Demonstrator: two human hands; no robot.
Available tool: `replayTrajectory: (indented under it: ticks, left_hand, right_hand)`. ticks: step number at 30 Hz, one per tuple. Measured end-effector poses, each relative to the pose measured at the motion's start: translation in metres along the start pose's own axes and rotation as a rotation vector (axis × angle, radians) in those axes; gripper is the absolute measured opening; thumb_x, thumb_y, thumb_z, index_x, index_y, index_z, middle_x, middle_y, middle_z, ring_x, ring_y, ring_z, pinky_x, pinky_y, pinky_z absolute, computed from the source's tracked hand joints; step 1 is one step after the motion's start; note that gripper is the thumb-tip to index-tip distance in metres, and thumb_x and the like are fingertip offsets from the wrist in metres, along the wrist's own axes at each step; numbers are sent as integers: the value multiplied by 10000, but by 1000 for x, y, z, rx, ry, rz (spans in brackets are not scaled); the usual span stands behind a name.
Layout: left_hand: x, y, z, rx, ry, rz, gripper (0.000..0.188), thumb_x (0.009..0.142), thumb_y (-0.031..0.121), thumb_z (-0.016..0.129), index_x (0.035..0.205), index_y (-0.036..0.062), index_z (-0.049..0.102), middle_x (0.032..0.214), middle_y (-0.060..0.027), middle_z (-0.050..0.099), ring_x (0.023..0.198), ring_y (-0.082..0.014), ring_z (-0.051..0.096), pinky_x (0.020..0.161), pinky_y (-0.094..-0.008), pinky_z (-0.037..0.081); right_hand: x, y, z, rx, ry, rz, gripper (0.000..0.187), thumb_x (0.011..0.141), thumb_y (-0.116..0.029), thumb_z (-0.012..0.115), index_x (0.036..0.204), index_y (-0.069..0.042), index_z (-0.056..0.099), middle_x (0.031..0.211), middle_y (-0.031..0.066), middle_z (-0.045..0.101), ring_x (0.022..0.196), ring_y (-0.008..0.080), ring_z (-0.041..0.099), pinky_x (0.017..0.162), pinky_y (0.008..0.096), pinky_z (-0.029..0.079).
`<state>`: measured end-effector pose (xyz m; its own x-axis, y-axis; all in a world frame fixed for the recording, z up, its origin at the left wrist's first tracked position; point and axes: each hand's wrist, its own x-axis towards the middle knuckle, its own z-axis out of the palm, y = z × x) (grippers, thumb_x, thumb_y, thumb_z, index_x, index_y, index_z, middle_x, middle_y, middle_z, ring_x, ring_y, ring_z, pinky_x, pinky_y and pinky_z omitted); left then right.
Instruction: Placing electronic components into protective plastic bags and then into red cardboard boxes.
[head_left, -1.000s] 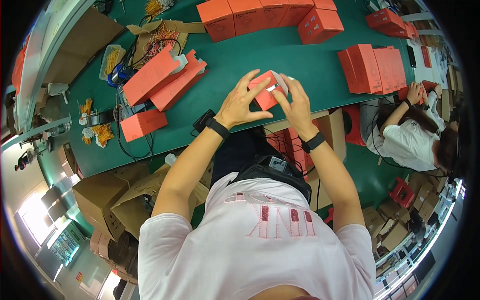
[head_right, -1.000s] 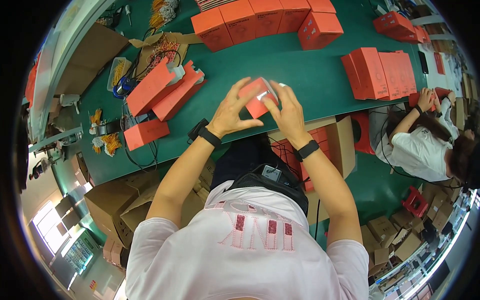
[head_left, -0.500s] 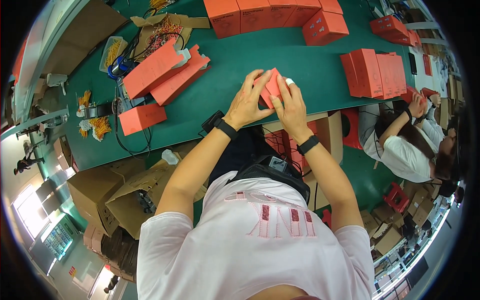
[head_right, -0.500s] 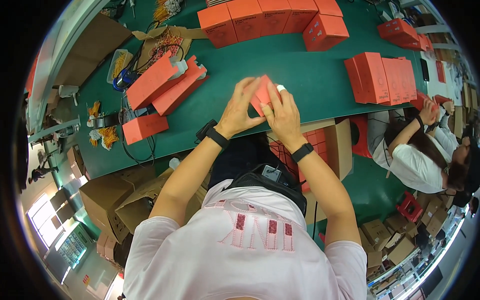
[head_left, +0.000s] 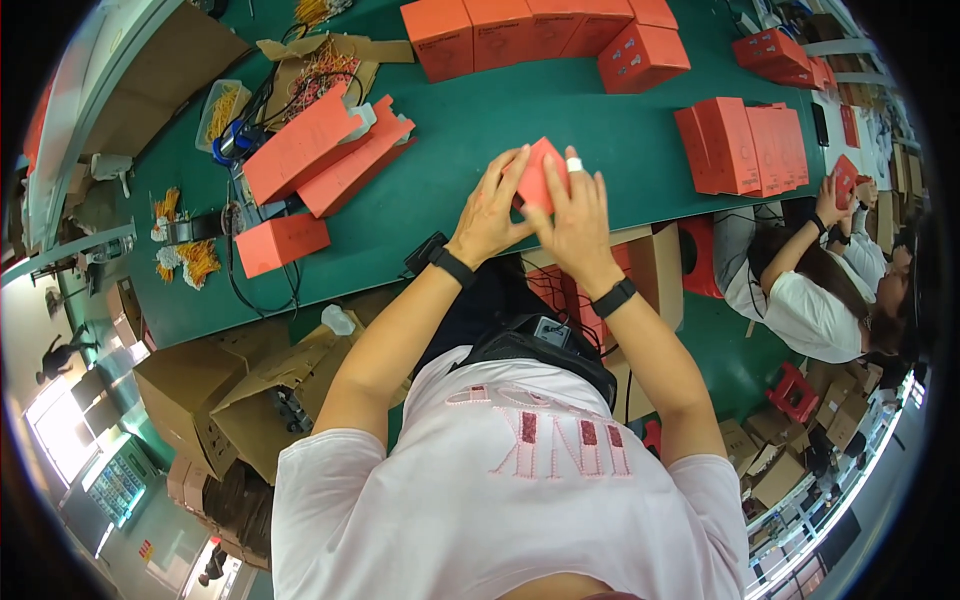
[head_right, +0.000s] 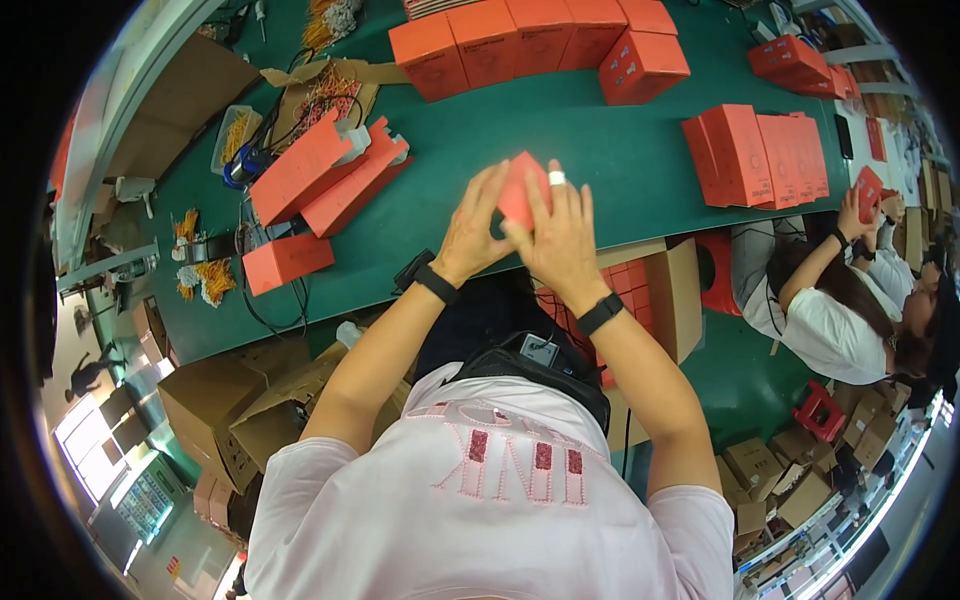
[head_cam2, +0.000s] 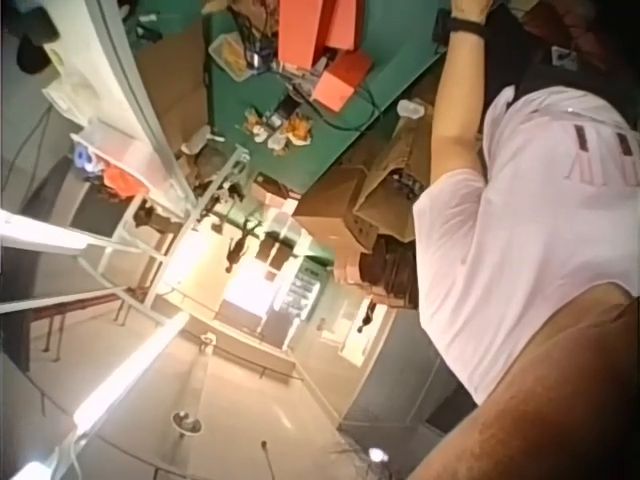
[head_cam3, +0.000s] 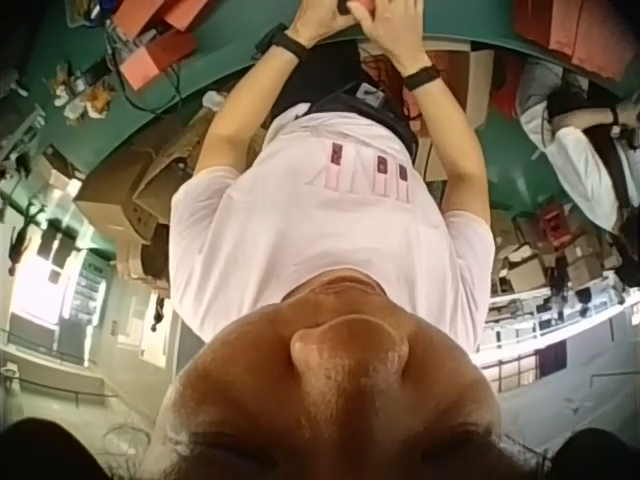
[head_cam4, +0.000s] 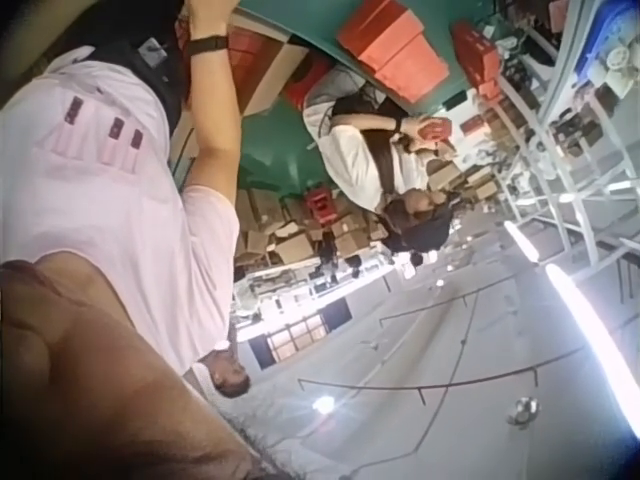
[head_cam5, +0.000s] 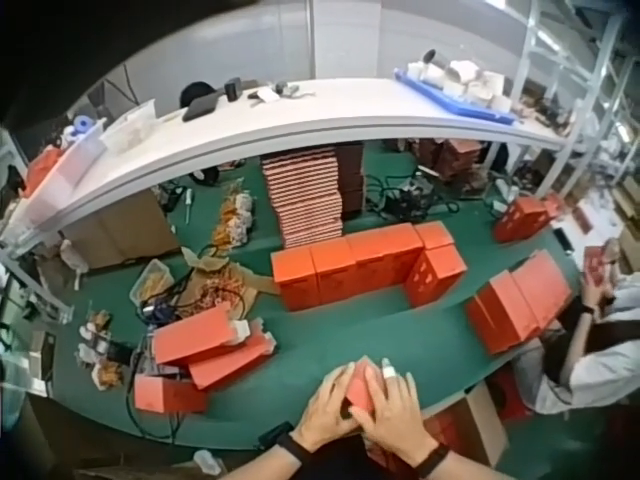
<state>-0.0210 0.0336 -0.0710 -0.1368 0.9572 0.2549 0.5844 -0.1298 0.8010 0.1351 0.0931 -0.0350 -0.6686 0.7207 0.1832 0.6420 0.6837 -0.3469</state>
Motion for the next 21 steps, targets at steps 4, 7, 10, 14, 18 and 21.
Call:
replayTrajectory:
  ticks: [4, 7, 10, 14, 18, 21]
  left_hand:
    - [-1, 3, -11, 65, -76, -43, 855, 710, 196, 842, 1471, 112, 462, 1397, -219, 470, 1216, -407, 546, 1010, -449, 498]
    - [21, -17, -20, -558, 229, -442, 679, 796, 260, 818, 1374, 20, 555, 1300, -190, 579, 1147, -302, 632, 949, -407, 532]
    - [60, -29, -46, -1043, 38, -978, 781, 894, 494, 664, 1453, -5, 443, 1341, -234, 546, 1118, -377, 638, 929, -456, 538]
    - [104, -34, -27, -1140, -298, -1284, 946, 861, 695, 568, 1481, 10, 368, 1384, -294, 476, 1238, -459, 541, 1027, -526, 465]
    - [123, -45, 14, -1108, -678, -1289, 973, 851, 736, 545, 1458, -7, 383, 1402, -271, 470, 1267, -420, 526, 1073, -495, 434]
    - [133, -56, 22, -1163, -675, -1271, 1000, 844, 764, 548, 1462, -3, 375, 1408, -266, 465, 1239, -402, 554, 1058, -488, 451]
  right_hand:
    - [-7, 9, -19, 300, -139, -12, 916, 896, -512, 647, 1559, -28, 242, 1556, 308, 260, 1367, 496, 351, 1140, 536, 290]
    - [-1, 27, -55, 317, 30, 74, 1026, 834, -454, 752, 1570, -19, 186, 1575, 299, 227, 1396, 430, 360, 1147, 490, 309]
    - [-6, 49, -93, 395, -18, 229, 1201, 707, -429, 857, 1575, -17, 136, 1552, 275, 280, 1303, 385, 495, 1070, 466, 422]
    - [-14, 55, -106, 279, -67, 96, 1279, 618, -351, 914, 1572, -30, 125, 1574, 271, 256, 1199, 395, 573, 1012, 449, 482]
    - [15, 54, -105, 41, -48, -236, 1125, 565, -285, 923, 1489, -21, 337, 1559, 281, 298, 1148, 398, 571, 965, 431, 494]
    - [49, 54, -101, 66, -54, -190, 1032, 581, -225, 884, 1463, -24, 387, 1409, 246, 457, 1140, 382, 559, 963, 448, 475]
